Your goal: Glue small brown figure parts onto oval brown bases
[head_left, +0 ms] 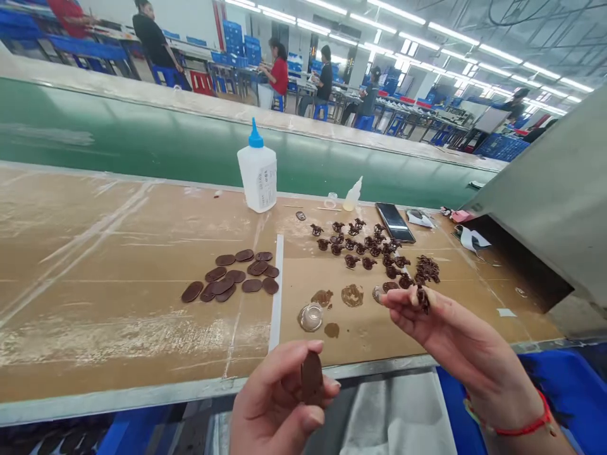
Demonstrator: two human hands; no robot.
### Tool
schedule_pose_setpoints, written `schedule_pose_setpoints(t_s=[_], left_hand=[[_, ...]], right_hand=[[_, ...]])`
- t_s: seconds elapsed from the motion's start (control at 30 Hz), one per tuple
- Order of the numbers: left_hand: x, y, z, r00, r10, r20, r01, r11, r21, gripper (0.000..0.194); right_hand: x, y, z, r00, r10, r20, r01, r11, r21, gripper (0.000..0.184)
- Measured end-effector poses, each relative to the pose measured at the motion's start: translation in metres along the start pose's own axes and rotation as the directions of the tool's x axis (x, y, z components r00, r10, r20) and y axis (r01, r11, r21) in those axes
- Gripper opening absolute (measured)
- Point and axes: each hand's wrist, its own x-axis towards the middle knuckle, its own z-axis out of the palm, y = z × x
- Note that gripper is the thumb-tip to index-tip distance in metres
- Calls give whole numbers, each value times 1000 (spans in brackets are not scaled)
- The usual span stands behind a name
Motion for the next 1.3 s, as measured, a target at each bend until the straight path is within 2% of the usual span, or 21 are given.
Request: schedule_pose_setpoints(t_s=[0.1,0.17,0.27,0.47,0.57,0.93,1.17,1.23,1.3], left_hand=[[-6,-6,24,999,13,39,-13,1000,-13,34],[-9,-11,39,1000,9,28,-9,1000,-17,35],[-12,-18,57,997,-11,73,10,1000,1,35],[-15,-24,82,988,-64,143,66,998,-10,40],[-18,-27,90,985,-51,165,47,998,29,38],[-23,-31,106,978,54,201,-76,992,101,38],[-24,-35,105,978,44,206,-62,995,82,38],[-22,-37,103,980,36,196,-52,996,76,38],[-20,-39,98,977,42,211,-58,996,73,39]], right_hand=[[-8,2,1,996,7,94,-23,986,165,22],[-13,3,1,988,-6,151,-31,971,236,22],[-20,3,0,975,-34,220,-37,949,313,22],[-32,0,1,953,-75,294,-54,912,407,24],[-38,-2,1,947,-76,312,-71,898,435,25],[-48,-2,-3,947,-73,314,-89,878,470,25],[-47,-1,-4,945,-75,318,-80,892,445,26],[-49,1,-3,962,-66,263,-46,917,397,28],[-53,6,-3,986,-81,143,31,947,320,29]])
